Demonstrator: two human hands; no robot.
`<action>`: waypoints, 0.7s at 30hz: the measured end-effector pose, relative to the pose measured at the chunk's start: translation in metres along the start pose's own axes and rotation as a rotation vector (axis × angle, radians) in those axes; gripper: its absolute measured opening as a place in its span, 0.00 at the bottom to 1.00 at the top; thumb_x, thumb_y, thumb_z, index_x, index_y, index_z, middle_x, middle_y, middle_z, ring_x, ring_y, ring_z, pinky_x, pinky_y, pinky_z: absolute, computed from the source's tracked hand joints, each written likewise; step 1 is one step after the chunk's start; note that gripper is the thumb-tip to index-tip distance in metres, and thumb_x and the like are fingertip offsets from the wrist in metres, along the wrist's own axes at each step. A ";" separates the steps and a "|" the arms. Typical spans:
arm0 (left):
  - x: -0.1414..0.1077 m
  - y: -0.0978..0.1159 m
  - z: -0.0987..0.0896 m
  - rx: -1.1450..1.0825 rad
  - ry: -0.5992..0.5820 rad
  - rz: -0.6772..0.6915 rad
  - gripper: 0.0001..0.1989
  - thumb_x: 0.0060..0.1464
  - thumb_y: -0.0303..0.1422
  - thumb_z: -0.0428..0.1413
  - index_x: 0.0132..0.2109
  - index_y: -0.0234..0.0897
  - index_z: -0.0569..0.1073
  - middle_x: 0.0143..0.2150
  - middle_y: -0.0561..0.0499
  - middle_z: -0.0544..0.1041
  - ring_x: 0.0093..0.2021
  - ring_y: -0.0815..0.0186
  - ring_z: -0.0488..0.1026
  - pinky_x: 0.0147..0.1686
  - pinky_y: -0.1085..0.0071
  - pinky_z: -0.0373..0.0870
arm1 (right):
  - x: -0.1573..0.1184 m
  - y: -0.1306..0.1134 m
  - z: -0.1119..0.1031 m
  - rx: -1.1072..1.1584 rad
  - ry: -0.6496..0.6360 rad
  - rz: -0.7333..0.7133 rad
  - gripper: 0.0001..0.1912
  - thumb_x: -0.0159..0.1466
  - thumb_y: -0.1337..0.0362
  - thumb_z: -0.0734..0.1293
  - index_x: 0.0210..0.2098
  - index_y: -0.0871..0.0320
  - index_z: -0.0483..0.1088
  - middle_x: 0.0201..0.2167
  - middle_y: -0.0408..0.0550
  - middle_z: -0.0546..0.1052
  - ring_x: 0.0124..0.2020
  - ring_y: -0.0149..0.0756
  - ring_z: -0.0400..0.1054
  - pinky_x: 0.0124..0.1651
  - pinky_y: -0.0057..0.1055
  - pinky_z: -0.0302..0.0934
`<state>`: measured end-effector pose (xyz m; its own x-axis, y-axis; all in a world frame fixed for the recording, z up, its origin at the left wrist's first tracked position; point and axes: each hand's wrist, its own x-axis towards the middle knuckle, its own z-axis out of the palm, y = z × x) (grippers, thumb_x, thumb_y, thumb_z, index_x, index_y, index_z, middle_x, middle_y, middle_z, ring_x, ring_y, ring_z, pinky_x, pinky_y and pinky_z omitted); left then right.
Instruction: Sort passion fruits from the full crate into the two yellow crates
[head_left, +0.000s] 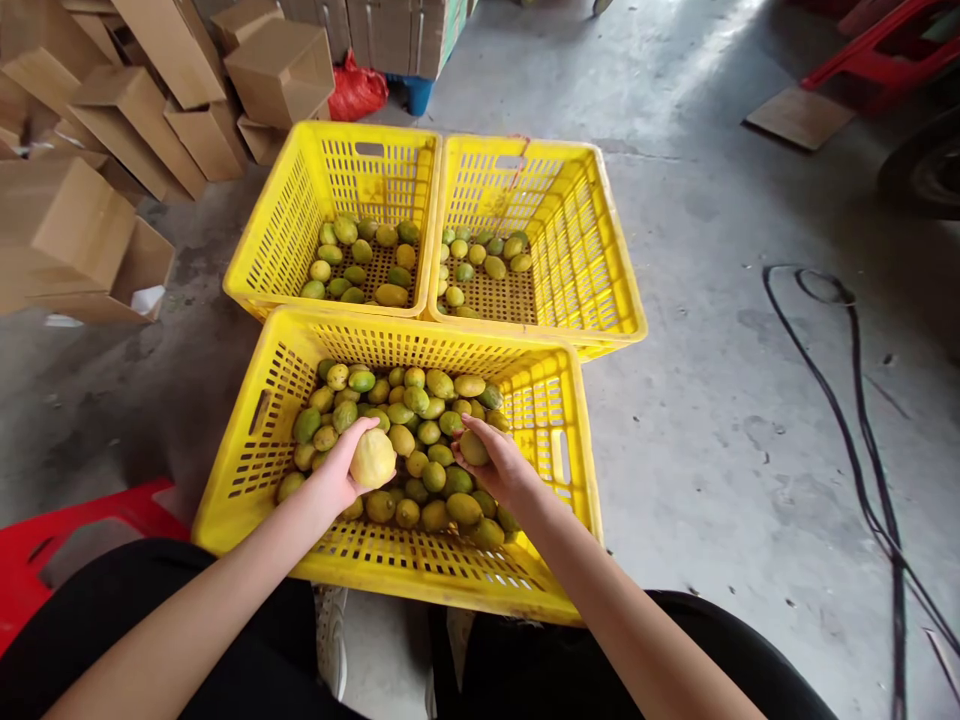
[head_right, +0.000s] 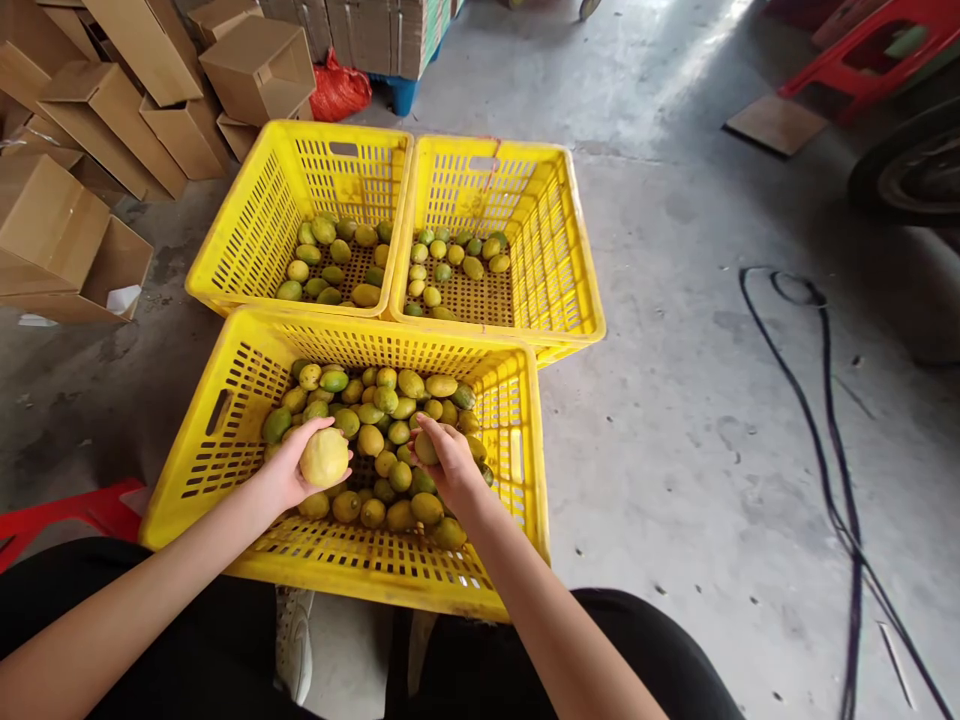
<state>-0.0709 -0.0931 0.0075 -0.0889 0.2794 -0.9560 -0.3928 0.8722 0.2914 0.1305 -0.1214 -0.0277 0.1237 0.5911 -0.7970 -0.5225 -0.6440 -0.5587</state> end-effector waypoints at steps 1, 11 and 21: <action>0.001 0.001 0.000 0.008 0.001 0.009 0.09 0.59 0.35 0.63 0.40 0.34 0.75 0.35 0.47 0.79 0.32 0.61 0.79 0.32 0.62 0.81 | 0.000 0.000 0.001 -0.017 0.034 -0.020 0.19 0.51 0.56 0.79 0.33 0.55 0.68 0.30 0.43 0.74 0.30 0.33 0.69 0.32 0.30 0.68; 0.003 0.006 -0.002 -0.055 0.072 -0.002 0.08 0.62 0.36 0.60 0.40 0.34 0.76 0.34 0.48 0.77 0.30 0.62 0.77 0.40 0.52 0.82 | 0.001 -0.004 -0.001 0.052 0.017 -0.069 0.19 0.47 0.55 0.80 0.33 0.56 0.74 0.33 0.44 0.77 0.35 0.36 0.74 0.33 0.27 0.66; 0.003 0.002 0.002 0.013 0.011 -0.013 0.11 0.61 0.37 0.62 0.39 0.33 0.74 0.33 0.47 0.78 0.29 0.62 0.78 0.32 0.62 0.81 | -0.003 -0.006 0.003 0.015 0.008 -0.065 0.22 0.52 0.45 0.77 0.31 0.57 0.73 0.27 0.44 0.74 0.29 0.33 0.68 0.30 0.28 0.63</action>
<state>-0.0702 -0.0902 0.0051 -0.0939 0.2636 -0.9600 -0.3821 0.8809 0.2793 0.1304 -0.1182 -0.0210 0.1646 0.6275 -0.7610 -0.5256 -0.5971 -0.6060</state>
